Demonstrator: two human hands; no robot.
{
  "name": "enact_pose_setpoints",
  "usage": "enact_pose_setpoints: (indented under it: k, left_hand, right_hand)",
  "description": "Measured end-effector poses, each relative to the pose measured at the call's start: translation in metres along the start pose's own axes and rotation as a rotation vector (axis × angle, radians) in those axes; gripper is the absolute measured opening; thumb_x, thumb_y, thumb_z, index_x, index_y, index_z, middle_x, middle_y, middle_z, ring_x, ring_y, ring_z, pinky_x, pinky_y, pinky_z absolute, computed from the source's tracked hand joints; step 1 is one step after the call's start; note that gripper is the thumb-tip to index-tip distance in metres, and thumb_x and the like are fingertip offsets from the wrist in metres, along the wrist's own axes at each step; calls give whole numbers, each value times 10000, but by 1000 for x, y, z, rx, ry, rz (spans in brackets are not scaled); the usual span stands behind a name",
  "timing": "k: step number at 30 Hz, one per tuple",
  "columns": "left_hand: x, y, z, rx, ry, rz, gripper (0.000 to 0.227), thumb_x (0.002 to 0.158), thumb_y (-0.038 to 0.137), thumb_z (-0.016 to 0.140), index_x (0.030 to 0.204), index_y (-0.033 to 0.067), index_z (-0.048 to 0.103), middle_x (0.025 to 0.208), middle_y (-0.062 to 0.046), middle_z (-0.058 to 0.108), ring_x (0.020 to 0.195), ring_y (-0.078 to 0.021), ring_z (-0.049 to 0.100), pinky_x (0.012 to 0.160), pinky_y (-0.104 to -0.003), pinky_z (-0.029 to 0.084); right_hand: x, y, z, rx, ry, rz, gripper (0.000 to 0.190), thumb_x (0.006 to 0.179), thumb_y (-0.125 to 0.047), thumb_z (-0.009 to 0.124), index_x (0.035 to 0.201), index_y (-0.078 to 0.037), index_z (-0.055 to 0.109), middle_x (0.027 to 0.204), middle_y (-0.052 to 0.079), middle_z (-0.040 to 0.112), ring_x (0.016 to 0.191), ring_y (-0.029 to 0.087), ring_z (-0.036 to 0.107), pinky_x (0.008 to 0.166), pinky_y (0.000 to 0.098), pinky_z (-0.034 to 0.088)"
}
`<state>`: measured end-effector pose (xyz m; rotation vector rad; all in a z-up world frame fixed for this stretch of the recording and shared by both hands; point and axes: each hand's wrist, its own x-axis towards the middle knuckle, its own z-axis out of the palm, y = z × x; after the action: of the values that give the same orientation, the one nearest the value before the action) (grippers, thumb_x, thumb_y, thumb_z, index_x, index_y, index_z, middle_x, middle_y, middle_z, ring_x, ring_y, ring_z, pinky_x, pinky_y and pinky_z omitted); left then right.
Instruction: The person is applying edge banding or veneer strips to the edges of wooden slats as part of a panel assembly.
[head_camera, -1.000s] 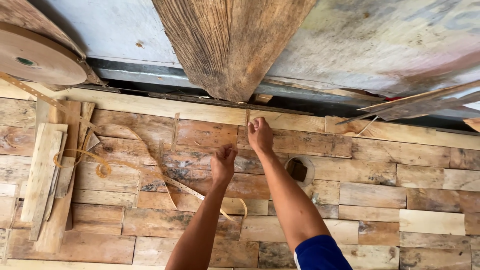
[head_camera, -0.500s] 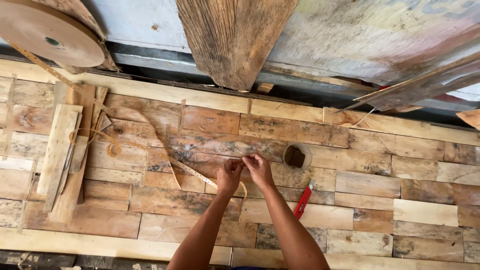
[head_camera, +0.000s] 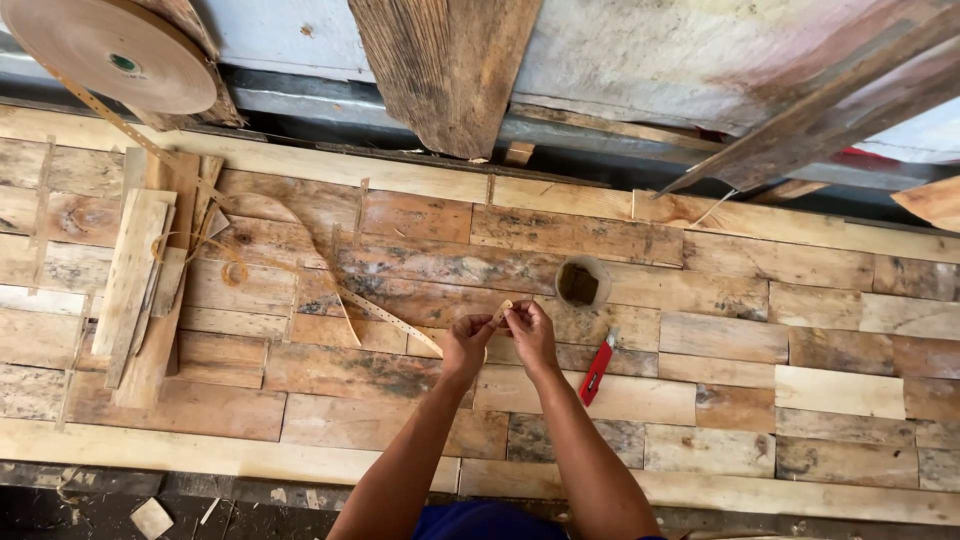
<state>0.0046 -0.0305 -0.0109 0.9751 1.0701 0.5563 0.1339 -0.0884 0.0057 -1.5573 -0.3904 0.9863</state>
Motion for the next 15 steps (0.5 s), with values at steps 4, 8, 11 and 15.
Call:
enact_pose_setpoints:
  k: [4,8,11,15]
  left_hand:
    - [-8,-9,13,3,-5,-13,199,954,154,732,1052,-19,734,895,-40,749,772,-87,613,685,-265,488]
    - [-14,-6,29,62,-15,-30,194,941,153,736,1053,-5,742,903,-36,760,780,-95,640,697,-276,510]
    - [-16,1,46,109,-28,-28,177,928,143,728,1043,10,749,900,-34,772,782,-96,663,706,-281,529]
    - [-6,-6,68,189,-7,47,168,898,138,764,995,0,763,878,-71,785,784,-114,692,730,-286,560]
  right_hand:
    - [-17,-5,-14,-43,61,42,127,1003,-158,656,1049,-45,620,916,39,714,819,135,716,691,307,563]
    - [-27,-5,-32,17,107,11,115,1017,-142,643,1043,-33,616,930,53,716,830,142,720,708,305,565]
    - [-26,-4,-48,72,131,1,105,1015,-129,642,1044,-32,616,936,64,721,828,147,722,710,304,572]
    - [-17,9,-71,176,154,-51,97,1003,-107,641,1053,-42,590,942,60,711,846,153,738,707,294,569]
